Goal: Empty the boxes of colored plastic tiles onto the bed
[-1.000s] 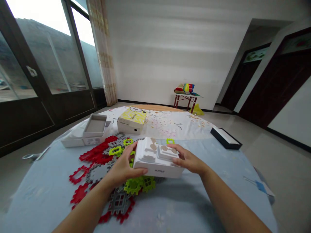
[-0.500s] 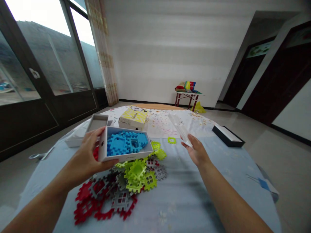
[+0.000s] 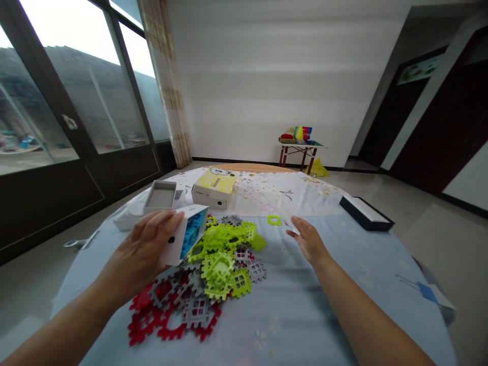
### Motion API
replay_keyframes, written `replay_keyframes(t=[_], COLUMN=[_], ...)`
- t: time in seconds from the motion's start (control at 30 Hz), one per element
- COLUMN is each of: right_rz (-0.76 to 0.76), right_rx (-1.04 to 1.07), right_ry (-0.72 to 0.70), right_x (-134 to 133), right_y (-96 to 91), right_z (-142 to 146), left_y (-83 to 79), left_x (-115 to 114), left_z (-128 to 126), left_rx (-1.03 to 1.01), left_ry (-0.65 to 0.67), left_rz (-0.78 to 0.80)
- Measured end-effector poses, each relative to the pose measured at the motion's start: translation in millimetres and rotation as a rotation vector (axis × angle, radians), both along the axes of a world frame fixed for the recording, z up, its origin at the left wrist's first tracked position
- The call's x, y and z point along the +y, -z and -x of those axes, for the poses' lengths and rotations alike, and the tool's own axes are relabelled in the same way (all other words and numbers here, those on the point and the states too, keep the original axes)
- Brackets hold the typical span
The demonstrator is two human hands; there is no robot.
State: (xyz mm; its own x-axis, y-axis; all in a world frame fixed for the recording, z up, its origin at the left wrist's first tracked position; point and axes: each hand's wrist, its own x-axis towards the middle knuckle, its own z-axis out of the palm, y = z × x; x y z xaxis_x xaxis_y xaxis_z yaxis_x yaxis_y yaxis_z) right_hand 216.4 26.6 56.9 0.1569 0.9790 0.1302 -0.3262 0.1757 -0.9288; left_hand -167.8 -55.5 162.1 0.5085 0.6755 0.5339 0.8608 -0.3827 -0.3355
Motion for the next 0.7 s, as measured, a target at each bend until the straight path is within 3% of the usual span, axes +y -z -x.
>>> replay_keyframes(t=[0.37, 0.7], right_rz=[0.033, 0.064], right_rx=[-0.043, -0.035], right_ry=[-0.030, -0.028], right_x=[-2, 1], right_y=[0.1, 4.7], right_z=[1, 0], left_y=[-2.3, 8.1], left_x=[-4, -17], left_z=[6, 36], left_rx=[-0.124, -0.138], left_ry=[-0.116, -0.062], left_rz=[-0.009, -0.102])
